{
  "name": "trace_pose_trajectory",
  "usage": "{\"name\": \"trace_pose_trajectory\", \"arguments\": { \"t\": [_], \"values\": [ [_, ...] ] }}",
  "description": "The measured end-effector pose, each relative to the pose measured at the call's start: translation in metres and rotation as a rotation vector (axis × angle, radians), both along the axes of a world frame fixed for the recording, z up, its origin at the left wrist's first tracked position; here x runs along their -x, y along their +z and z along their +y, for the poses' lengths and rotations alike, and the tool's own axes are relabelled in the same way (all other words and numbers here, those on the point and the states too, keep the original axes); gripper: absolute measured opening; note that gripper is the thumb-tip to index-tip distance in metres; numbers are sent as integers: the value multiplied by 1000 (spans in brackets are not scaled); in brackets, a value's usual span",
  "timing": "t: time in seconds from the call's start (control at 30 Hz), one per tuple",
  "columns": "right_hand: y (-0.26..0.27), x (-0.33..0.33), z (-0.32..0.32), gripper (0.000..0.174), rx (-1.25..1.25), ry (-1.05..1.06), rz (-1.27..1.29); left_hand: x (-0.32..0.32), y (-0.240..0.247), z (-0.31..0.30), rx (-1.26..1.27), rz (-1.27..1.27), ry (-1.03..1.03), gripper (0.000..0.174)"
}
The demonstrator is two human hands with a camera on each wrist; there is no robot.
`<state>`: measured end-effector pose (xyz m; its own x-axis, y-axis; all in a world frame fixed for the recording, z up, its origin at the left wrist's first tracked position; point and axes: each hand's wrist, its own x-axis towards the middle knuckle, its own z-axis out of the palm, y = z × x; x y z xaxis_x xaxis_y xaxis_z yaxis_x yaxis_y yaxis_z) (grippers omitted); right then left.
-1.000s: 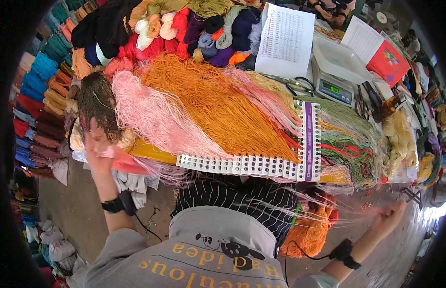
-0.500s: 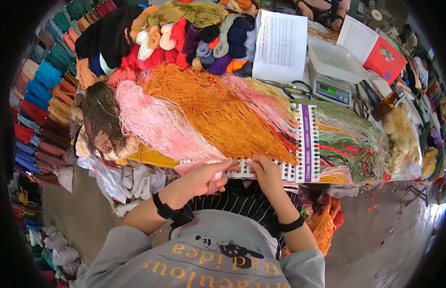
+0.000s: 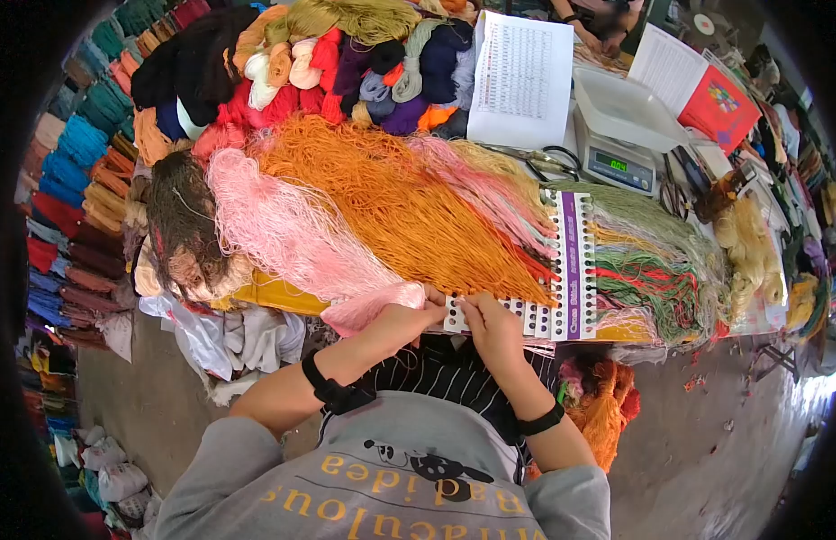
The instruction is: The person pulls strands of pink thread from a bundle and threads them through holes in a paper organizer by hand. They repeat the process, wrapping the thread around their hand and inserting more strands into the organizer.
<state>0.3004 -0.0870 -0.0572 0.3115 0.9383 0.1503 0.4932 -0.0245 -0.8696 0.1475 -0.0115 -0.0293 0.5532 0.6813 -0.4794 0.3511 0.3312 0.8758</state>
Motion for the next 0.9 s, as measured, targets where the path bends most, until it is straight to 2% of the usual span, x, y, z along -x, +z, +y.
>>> {"name": "trace_pose_trajectory", "arguments": {
  "t": [0.07, 0.17, 0.23, 0.27, 0.33, 0.37, 0.43, 0.47, 0.5, 0.53, 0.57, 0.63, 0.67, 0.7, 0.77, 0.83, 0.9],
  "values": [
    [1, 0, 3, 12, -31, 47, -96, 1, 0, 5, 61, -2, 49, 23],
    [2, -4, 3, 11, -94, 118, -136, 1, -3, 11, 55, -70, -45, 22],
    [6, -9, 5, 13, 73, 152, 41, -2, 1, 14, 72, -49, -105, 20],
    [7, -12, 7, 13, 76, 148, 42, -4, 13, 14, 74, -48, -109, 20],
    [8, -16, 12, 19, 226, 214, 139, -7, 36, 11, 51, 149, -133, 20],
    [6, -17, 13, 19, 225, 213, 141, -7, 32, 11, 51, 151, -135, 20],
    [2, -17, 15, 24, 270, 188, 156, -3, 14, 8, -128, 148, -125, 20],
    [5, -15, 15, 24, 270, 191, 160, 2, -2, 9, -127, 153, -123, 20],
    [9, -13, 15, 25, 277, 170, 71, 7, -22, 10, -437, 126, -153, 21],
    [12, -12, 15, 26, 282, 144, -16, 11, -21, 12, -748, 97, -186, 22],
    [11, -13, 15, 26, 282, 138, -11, 16, -19, 15, -748, 98, -194, 22],
    [9, -12, 13, 24, 270, 158, -10, 28, -8, 19, -456, 26, -82, 22],
    [9, -11, 12, 24, 271, 161, -2, 24, -2, 15, -108, -5, 131, 29],
    [12, -10, 13, 23, 269, 156, -42, 27, -1, 17, -111, 1, 140, 29],
    [14, -7, 17, 23, 264, 150, -81, 31, 1, 24, 302, 91, 89, 32],
    [14, -9, 13, 23, 236, 143, -72, 26, 1, 24, 348, 74, 52, 35],
    [15, -9, 12, 23, 247, 140, -49, 22, 7, 20, 169, 18, 52, 31]
  ]
}}
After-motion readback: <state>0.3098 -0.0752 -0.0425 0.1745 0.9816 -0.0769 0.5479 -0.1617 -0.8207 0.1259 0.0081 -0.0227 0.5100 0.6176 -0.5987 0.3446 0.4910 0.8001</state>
